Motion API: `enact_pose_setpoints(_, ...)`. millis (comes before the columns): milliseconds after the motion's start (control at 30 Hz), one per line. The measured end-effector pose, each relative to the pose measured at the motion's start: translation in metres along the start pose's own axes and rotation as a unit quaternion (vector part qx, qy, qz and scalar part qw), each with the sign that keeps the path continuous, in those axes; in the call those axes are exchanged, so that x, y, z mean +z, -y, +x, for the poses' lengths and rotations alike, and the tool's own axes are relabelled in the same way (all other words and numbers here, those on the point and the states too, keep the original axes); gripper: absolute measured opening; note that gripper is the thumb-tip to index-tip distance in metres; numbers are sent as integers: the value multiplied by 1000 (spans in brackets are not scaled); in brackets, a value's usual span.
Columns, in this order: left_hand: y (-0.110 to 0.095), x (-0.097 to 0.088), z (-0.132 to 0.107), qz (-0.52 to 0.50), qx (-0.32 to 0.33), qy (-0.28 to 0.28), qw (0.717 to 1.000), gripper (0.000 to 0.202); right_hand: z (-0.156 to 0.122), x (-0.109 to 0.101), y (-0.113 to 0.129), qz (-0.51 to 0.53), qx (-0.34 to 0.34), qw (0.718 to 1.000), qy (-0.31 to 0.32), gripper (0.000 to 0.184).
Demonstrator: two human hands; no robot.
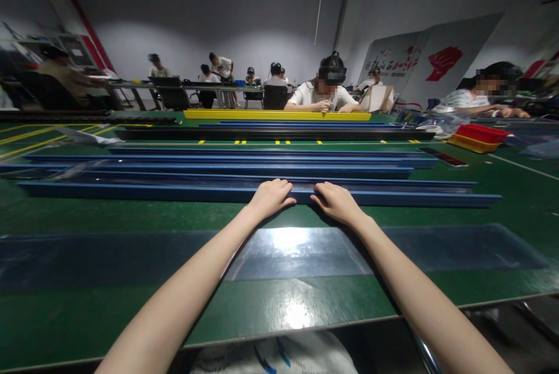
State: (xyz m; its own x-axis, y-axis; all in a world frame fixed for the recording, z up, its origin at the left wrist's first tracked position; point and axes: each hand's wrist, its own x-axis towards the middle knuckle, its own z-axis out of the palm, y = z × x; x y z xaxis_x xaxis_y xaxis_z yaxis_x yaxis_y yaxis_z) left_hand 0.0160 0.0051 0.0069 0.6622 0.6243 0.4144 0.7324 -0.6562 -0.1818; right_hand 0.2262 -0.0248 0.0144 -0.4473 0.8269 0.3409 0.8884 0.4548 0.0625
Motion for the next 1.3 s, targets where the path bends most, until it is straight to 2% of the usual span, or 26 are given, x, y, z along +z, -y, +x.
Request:
enact_pose_setpoints(367,-4,2,-3,16,-3,-21,1000,26,0,-1,0,-4,1,1000,25,24)
enact_pose_setpoints(667,-6,3,-3,21,-8,-27,999,26,-1,-2,1,-10,-14,1000,14,22)
enact_pose_setpoints(1300,-7,0,-3,13,-16,-8,1000,27,-1,-3,1,-6,-9,1000,26,23)
